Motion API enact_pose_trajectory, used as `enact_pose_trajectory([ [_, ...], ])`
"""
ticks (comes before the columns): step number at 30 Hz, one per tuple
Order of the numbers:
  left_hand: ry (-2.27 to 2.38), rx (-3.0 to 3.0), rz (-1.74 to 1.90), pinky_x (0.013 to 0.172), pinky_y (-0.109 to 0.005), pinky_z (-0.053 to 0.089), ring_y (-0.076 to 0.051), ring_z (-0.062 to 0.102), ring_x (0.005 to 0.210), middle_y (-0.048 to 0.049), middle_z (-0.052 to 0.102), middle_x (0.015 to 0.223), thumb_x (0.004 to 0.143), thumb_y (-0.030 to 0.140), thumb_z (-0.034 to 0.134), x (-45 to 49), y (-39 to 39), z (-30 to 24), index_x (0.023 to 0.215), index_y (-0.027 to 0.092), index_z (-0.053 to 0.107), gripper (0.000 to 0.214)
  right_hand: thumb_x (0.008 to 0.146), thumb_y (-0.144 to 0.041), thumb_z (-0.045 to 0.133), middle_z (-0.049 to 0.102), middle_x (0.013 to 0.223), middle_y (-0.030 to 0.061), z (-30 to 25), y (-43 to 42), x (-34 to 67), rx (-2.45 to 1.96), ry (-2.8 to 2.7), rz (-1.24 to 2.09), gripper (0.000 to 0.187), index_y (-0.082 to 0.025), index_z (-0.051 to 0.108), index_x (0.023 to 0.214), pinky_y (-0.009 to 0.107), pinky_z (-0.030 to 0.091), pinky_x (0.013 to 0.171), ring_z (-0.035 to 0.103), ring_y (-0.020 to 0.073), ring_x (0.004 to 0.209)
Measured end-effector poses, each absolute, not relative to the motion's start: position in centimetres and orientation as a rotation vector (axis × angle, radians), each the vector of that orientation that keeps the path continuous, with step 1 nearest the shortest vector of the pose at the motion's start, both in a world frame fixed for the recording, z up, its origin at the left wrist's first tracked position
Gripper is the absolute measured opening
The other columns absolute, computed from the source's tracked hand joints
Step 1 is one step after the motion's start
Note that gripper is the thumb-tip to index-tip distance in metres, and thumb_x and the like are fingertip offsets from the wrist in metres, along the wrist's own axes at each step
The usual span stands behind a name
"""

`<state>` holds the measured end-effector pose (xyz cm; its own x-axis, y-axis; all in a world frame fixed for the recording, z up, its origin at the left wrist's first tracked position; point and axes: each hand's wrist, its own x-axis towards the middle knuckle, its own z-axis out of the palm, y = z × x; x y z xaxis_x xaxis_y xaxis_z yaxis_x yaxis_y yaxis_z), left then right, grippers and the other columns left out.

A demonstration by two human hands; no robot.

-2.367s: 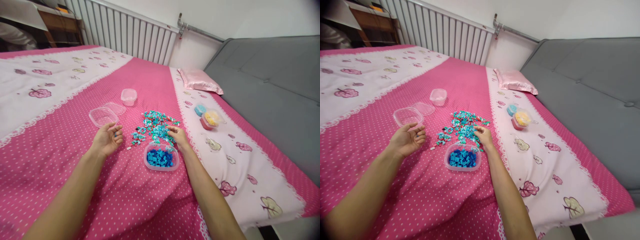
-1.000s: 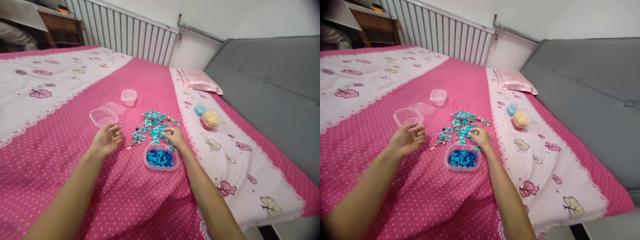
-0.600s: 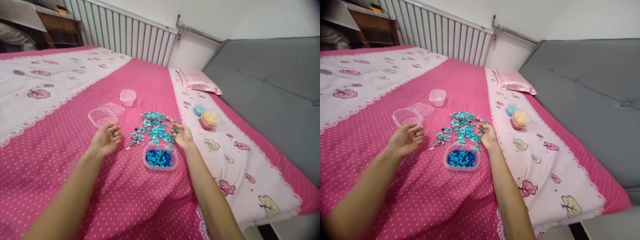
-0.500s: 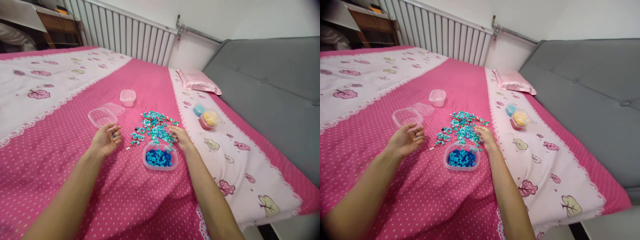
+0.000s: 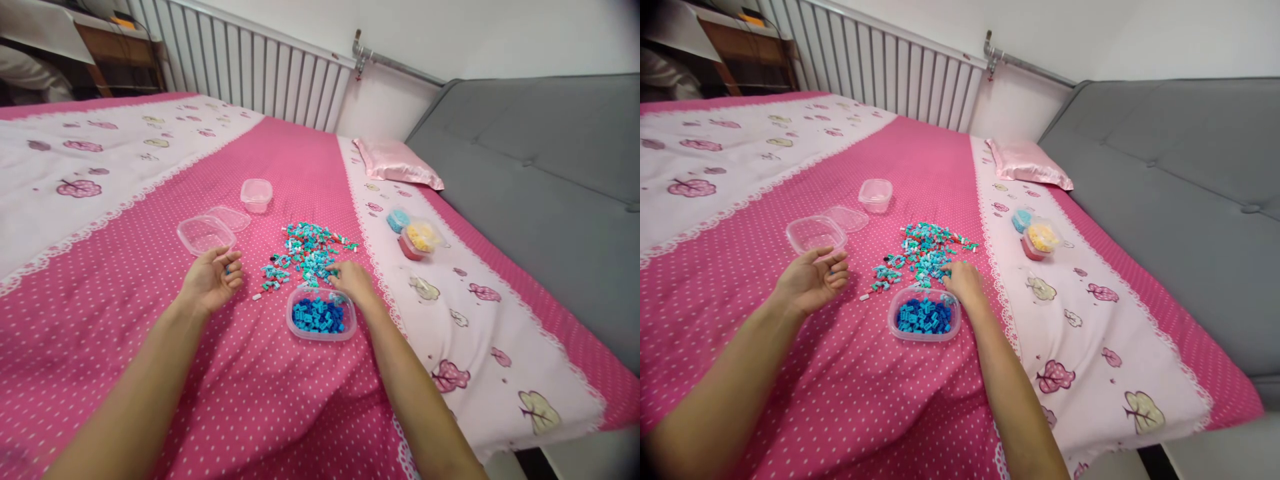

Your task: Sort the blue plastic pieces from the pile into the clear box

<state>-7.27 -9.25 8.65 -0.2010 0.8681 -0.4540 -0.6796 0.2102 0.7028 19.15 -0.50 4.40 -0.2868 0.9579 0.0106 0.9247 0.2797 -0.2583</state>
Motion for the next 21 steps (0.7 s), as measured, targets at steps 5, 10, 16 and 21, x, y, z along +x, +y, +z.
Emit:
enact_pose_trajectory([
  [5,1.065,0.231,1.421,0.031,-0.017,0.027,-0.007,0.033,0.037,0.0017,0.038,0.047,0.085,0.020,0.038,-7.2,-9.2,8.8,0.061,0.012,0.055,0.030,0.078,-0.027,0.062,0.071,0.086,0.0010,4.7,-0.7,18.9,-1.812,-2.396,0.256,0.026,-0.032,0.071,0.102,0.031,0.048,0.074,0.065,0.0227,0.084],
  [10,1.070,0.223,1.420,0.031,-0.017,0.027,-0.007,0.033,0.037,0.0016,0.038,0.047,0.085,0.020,0.038,-7.2,-9.3,8.9,0.061,0.012,0.055,0.031,0.075,-0.025,0.062,0.070,0.079,0.0010,4.5,-0.5,19.1,-1.755,-2.376,0.293,0.026,-0.027,0.072,0.099,0.027,0.046,0.067,0.063,0.0204,0.077],
  [16,1.073,0.226,1.430,0.031,-0.017,0.027,-0.007,0.033,0.037,0.0016,0.039,0.047,0.085,0.020,0.038,-7.2,-9.3,8.9,0.062,0.012,0.055,0.029,0.067,-0.027,0.063,0.059,0.060,-0.0028,3.0,0.7,20.1,-1.583,-2.176,0.535,0.021,-0.021,0.072,0.085,0.023,0.035,0.052,0.055,0.0146,0.058],
  [21,1.069,0.218,1.426,0.031,-0.017,0.028,-0.007,0.034,0.037,0.0017,0.039,0.047,0.083,0.019,0.039,-7.1,-9.3,8.9,0.063,0.013,0.054,0.026,0.058,-0.031,0.069,0.043,0.050,-0.0079,3.0,1.4,20.4,-1.264,-1.565,1.161,0.024,-0.017,0.066,0.077,0.018,0.026,0.041,0.036,0.0076,0.043],
])
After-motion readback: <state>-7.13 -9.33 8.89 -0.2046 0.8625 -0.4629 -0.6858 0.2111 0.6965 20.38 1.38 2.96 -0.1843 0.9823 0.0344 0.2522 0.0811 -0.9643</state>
